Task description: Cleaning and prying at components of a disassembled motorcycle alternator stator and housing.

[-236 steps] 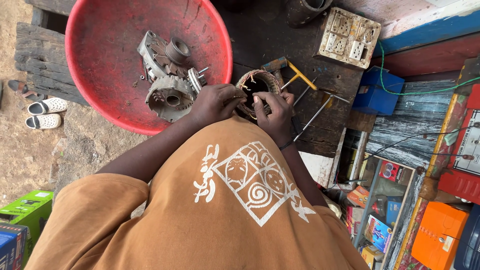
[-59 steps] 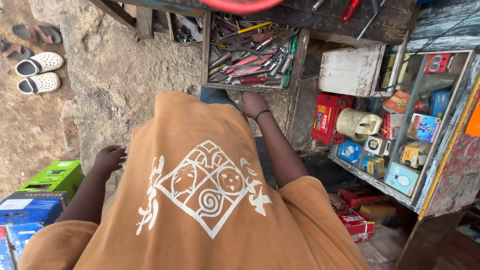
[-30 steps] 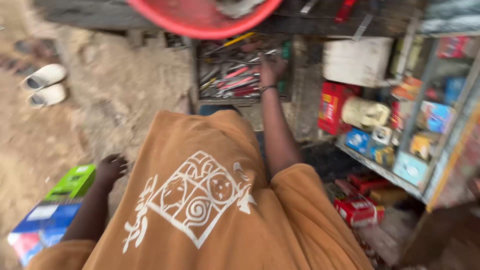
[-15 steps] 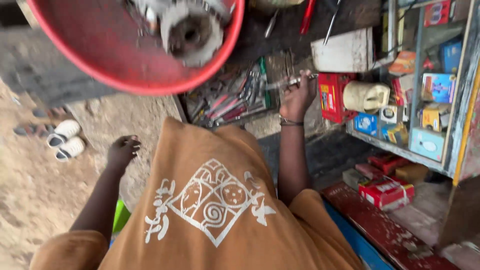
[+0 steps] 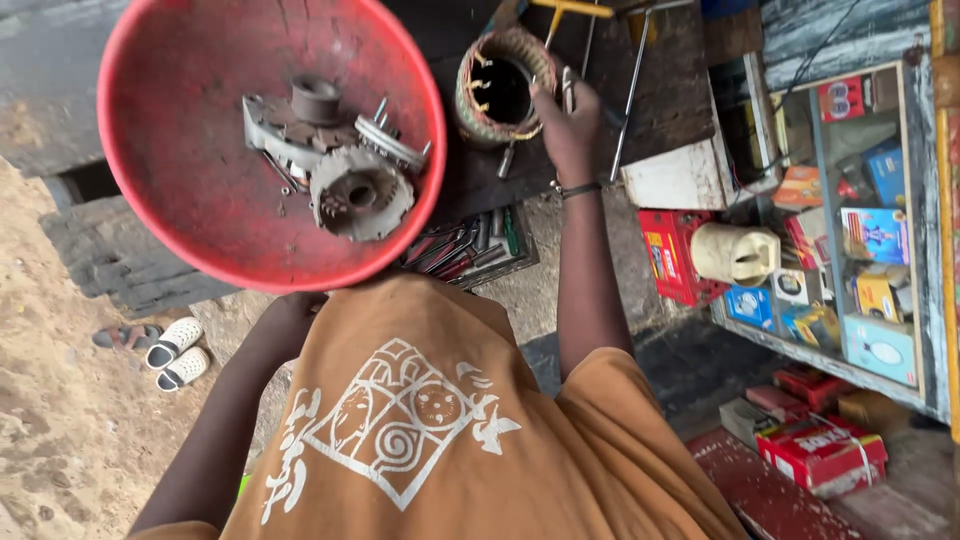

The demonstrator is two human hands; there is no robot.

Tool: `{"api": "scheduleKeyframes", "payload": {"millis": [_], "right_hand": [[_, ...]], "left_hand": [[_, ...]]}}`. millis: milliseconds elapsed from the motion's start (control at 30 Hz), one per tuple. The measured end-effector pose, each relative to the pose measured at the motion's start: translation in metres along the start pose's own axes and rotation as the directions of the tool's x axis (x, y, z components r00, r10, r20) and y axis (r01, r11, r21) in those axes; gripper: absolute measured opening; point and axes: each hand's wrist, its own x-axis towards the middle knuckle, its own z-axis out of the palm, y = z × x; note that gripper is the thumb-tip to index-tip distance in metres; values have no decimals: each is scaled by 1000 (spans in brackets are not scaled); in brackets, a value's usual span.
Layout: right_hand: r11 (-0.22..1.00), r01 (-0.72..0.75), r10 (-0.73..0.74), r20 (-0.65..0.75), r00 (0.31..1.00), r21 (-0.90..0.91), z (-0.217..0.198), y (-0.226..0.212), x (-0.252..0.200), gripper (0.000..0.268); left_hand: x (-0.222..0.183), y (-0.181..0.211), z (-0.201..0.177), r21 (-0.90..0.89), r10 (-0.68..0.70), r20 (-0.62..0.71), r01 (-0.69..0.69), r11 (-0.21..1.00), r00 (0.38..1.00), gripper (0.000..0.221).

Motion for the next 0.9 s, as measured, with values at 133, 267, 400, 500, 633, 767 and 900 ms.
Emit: {"api": "scheduleKeyframes", "payload": {"millis": [133, 267, 400, 500, 633, 767, 900], "right_hand": [[962, -43, 54, 34, 998, -270, -3, 1, 8, 27], [945, -141, 155, 24, 988, -295, -16, 33, -8, 24], [933, -306, 308, -22, 951, -188, -13, -17, -41, 32], [951, -261, 265, -3, 964, 165, 4, -92, -73, 13], [839, -388, 390, 78, 918, 381, 19, -145, -105, 8], [836, -466, 439, 155, 885, 291, 20, -175, -137, 13], [934, -357, 349, 175, 921, 16, 4, -171, -154, 35]], "left_hand": [[-15, 45, -32, -63, 19, -7, -19, 998, 1000, 39], [-55, 133, -86, -179, 17, 84, -2, 984, 996, 40], [-43, 176, -109, -190, 114, -16, -115, 975, 993, 44], [-31, 199, -106, -340, 420, -253, -487, 805, 871, 53], [-46, 261, -118, -929, 584, -133, -307, 208, 801, 77], [-55, 269, -101, -973, 685, -91, 82, -215, 723, 80], [-66, 262, -88, -954, 656, -98, 116, -276, 749, 72]]}}
